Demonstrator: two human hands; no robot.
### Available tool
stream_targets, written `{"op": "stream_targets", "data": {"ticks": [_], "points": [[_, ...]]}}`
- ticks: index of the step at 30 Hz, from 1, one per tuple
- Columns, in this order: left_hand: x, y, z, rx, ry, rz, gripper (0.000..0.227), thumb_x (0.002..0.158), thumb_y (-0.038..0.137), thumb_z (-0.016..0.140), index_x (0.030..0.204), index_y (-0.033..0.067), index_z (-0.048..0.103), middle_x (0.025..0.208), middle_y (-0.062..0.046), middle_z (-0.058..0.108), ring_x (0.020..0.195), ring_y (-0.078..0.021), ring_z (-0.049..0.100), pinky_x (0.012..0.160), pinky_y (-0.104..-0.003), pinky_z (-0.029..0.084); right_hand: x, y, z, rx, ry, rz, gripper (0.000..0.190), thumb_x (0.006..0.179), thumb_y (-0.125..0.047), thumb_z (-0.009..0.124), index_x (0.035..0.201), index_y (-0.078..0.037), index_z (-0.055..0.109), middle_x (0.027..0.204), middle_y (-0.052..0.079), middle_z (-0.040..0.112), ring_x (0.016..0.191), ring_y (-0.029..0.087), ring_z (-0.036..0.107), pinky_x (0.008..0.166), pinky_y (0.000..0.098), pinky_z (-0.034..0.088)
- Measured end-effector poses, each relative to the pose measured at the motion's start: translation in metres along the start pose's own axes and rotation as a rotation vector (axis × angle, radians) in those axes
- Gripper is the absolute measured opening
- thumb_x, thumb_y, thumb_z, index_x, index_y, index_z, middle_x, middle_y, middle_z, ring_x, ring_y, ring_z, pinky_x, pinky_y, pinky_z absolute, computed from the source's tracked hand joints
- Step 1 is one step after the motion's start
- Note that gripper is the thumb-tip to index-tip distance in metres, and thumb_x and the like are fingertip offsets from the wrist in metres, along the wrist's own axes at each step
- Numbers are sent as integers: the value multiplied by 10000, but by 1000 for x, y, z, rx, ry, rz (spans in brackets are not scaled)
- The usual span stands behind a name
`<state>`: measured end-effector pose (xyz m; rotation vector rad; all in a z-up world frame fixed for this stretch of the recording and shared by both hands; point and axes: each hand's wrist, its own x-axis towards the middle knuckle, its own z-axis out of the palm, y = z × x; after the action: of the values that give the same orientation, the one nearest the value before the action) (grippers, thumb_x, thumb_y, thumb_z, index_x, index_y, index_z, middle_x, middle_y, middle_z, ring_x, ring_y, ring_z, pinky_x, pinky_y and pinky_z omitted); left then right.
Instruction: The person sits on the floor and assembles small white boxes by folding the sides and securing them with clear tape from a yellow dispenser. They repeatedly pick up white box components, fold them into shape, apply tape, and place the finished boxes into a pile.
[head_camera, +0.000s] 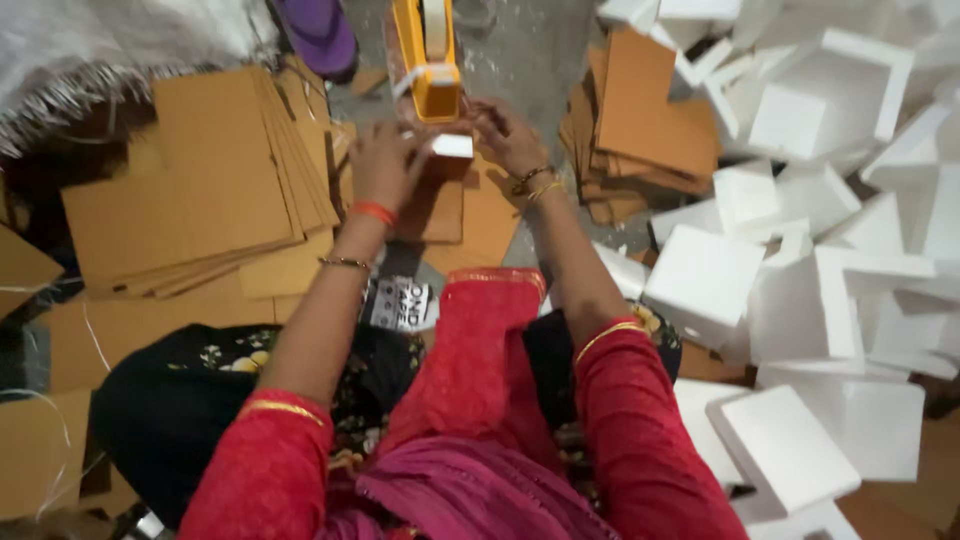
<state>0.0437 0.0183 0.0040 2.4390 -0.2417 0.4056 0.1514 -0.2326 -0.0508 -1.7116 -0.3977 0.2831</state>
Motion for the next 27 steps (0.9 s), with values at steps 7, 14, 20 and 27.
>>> {"op": "stream_targets", "data": {"ticks": [7, 14, 20, 27], "points": [[-9, 5, 1, 41, 91, -20, 295, 925, 309, 720, 1215, 348, 766, 1162, -15, 650, 1181, -290, 524, 1005, -568, 334, 64, -61, 58, -78, 350, 234, 230, 1020, -240, 676, 1117, -41, 738, 992, 95, 716, 866, 182, 707, 671, 372, 634], [-11, 4, 9, 59, 134, -61, 283, 926, 285, 729, 1205, 314, 760, 1181, 7, 648, 1212, -262, 518, 1034, -576, 337, -52, -25, 59, -198, 234, 205, 480, 1033, -486, 567, 1129, -75, 795, 998, 25, 789, 826, 123, 708, 720, 288, 532], [-13, 11, 5, -15, 119, -64, 300, 934, 238, 709, 1226, 288, 755, 1201, -29, 639, 1220, -297, 507, 999, -564, 361, -44, 15, 40, -426, 102, 491, 593, 967, -673, 639, 999, -107, 813, 804, 56, 728, 750, 195, 668, 684, 361, 506], [-12, 15, -2, 48, 119, -60, 309, 946, 276, 716, 1254, 285, 739, 1185, -49, 632, 1200, -335, 500, 986, -555, 394, -31, -45, 37, -1164, 68, -398, 677, 630, -518, 863, 1111, -53, 763, 896, 164, 721, 814, 327, 689, 677, 419, 553]]}}
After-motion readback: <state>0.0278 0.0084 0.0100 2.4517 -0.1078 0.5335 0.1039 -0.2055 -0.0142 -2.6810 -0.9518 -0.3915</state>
